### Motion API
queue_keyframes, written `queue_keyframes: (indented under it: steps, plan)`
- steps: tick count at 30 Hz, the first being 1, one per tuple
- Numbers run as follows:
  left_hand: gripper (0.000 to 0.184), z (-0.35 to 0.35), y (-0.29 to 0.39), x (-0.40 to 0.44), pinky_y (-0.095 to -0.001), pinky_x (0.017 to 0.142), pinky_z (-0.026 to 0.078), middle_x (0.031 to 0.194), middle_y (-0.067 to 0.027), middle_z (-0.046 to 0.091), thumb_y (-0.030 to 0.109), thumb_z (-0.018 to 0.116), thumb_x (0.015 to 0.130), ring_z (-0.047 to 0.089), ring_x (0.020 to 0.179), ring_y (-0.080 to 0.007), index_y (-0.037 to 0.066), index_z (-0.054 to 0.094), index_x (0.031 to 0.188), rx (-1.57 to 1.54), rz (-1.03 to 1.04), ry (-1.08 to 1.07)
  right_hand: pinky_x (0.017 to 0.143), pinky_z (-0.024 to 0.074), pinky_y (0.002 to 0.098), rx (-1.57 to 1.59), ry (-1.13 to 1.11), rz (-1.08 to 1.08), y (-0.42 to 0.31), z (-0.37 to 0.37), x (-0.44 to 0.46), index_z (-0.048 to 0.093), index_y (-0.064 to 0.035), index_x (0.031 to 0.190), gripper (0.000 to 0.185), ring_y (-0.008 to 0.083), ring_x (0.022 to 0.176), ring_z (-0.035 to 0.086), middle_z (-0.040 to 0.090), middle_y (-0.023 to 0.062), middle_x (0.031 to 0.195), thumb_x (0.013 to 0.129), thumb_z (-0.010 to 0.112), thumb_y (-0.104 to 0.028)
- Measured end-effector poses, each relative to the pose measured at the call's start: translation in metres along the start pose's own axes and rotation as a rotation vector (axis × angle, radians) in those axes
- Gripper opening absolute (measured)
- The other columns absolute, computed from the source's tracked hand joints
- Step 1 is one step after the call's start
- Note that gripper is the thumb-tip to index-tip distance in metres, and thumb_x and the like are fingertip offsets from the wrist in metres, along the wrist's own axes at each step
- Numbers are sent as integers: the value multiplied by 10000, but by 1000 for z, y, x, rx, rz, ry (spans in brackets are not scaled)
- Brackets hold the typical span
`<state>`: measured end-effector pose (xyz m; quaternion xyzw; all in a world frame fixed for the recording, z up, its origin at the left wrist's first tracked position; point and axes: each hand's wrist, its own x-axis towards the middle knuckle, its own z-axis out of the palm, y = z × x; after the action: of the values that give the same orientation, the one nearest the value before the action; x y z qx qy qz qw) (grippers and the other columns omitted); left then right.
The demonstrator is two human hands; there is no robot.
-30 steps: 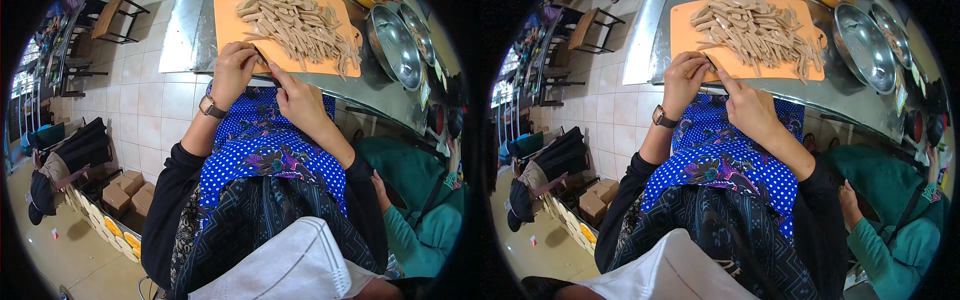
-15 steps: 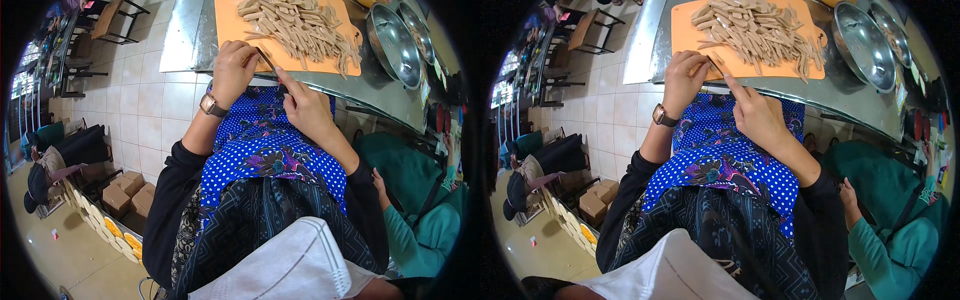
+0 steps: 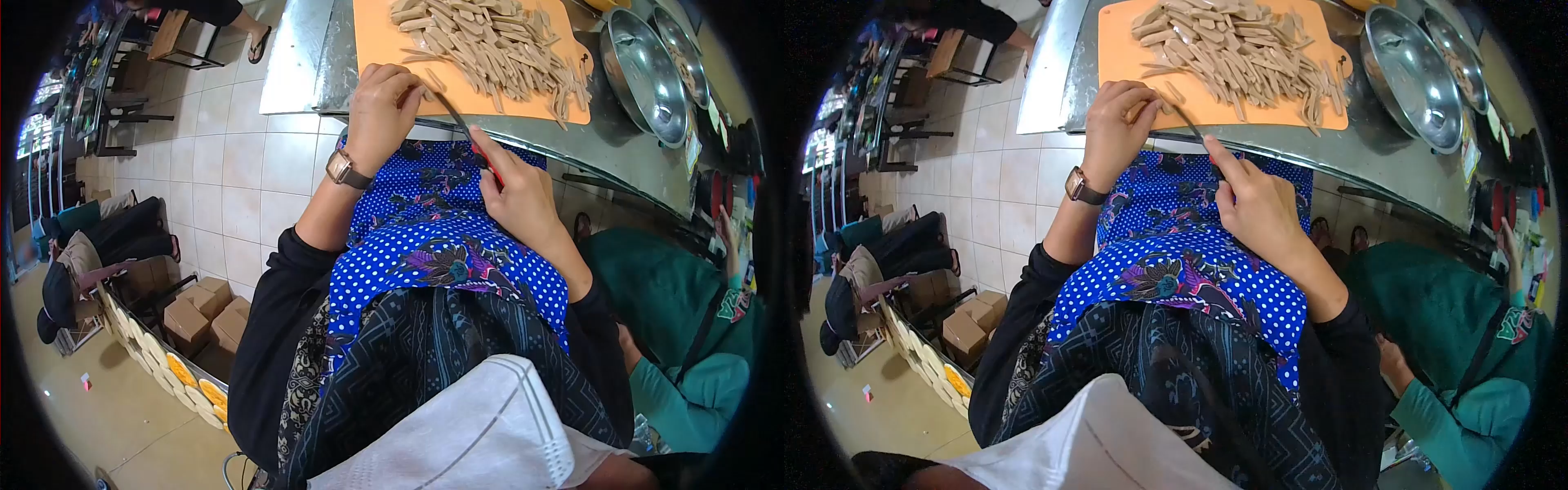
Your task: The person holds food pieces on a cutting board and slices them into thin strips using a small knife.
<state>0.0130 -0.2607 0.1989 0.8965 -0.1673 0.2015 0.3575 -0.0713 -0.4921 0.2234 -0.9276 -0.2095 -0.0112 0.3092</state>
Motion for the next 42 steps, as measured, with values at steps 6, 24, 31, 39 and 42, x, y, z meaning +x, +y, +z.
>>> queue_keyframes:
  steps: [6, 24, 31, 39, 42]
  plan:
    - [104, 3, -1, -1, -400, 801, 532, 931, -107, 722, 59, 785, 810, 651, 895, -304, 12, 746, 894, 4, 7, 20, 641, 578, 449, 5, 28, -22, -5, 8, 21, 517, -148, 1486, 646, 359, 711, 703, 723, 171, 970, 859, 647, -59]
    - [108, -2, -1, 3, -395, 802, 548, 953, -106, 725, 57, 765, 832, 665, 939, -305, 17, 750, 931, 3, -48, -26, 703, 594, 446, 84, -17, 32, 6, -13, 3, 537, -158, 1461, 632, 359, 773, 721, 746, 147, 1032, 846, 638, -48]
    - [197, 1, -21, 77, -411, 865, 549, 1051, -75, 730, 58, 676, 890, 656, 1036, -297, 73, 754, 1071, 133, 348, -101, 747, 594, 446, 128, -9, -52, -10, 8, 29, 553, -194, 1455, 619, 370, 833, 727, 743, 177, 1073, 862, 653, -48]
    - [196, 13, -40, 119, -420, 950, 507, 1083, -67, 725, 163, 669, 921, 624, 1121, -279, 118, 745, 1097, 323, 497, -404, 742, 577, 493, 9, -9, 74, -1, 3, 41, 544, -204, 1449, 590, 405, 830, 713, 741, 191, 1013, 877, 624, -80]
    - [203, 14, -43, 119, -420, 908, 524, 1069, -63, 724, 188, 709, 883, 655, 1062, -278, 123, 749, 1071, 240, 450, -387, 728, 584, 498, -43, 111, 81, 15, -2, 38, 559, -152, 1420, 566, 402, 796, 718, 748, 182, 997, 861, 603, -79]
